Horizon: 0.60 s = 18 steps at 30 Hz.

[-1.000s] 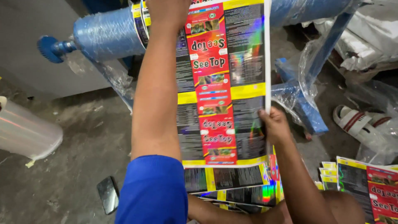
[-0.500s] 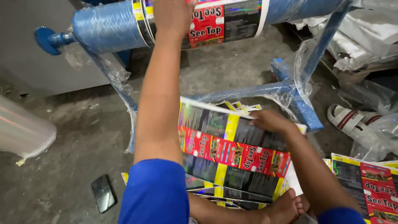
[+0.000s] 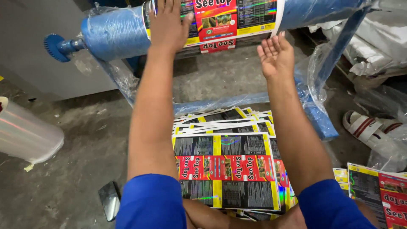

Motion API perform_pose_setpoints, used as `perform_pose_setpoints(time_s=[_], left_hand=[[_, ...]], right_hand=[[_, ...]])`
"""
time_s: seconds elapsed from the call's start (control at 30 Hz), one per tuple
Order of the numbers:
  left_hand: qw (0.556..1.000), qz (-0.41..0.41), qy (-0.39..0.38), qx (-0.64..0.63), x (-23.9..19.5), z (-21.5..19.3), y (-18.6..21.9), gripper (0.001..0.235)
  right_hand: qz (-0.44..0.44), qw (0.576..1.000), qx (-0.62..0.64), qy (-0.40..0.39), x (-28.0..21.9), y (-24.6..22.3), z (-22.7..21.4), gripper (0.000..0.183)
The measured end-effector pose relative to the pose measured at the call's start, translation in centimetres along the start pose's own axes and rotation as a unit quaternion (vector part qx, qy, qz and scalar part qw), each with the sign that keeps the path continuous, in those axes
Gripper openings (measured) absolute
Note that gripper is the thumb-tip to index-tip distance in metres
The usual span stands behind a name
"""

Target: Stacking printed holographic labels from a roll into an organized pile on the floor.

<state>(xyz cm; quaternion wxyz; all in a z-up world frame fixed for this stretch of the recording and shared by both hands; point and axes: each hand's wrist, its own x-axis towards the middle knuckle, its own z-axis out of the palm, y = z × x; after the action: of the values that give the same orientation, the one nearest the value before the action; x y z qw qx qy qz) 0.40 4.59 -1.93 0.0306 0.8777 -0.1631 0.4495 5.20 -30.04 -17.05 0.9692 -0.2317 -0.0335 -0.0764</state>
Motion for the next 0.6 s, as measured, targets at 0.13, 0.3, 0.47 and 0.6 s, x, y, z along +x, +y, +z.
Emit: perform_pose_setpoints(time_s=[0.13,0.3,0.47,0.6], left_hand=[[1.000,-0.011,0.011,0.000,-1.2,1.0,0.5,0.066],[0.998,-0.050,-0.041,0.000,-2.4,0.2,1.6,0.066],[1.000,-0.017,0.016,0.003,-3.3,0.6,1.0,0.068],[0.998,-0.040,-0.035,-0.022,-3.4,-0.9,2.2,0.061]], right_hand=[[-0.008,0.998,0.032,0.046,1.7,0.4,0.1,0.034],[0.010,0.996,0.028,0.088,1.0,0.4,0.8,0.041],[-0.015,0.999,0.015,-0.034,-0.8,-0.4,6.2,0.049],[0.000,0.998,-0.023,0.064,1.8,1.3,1.4,0.051]])
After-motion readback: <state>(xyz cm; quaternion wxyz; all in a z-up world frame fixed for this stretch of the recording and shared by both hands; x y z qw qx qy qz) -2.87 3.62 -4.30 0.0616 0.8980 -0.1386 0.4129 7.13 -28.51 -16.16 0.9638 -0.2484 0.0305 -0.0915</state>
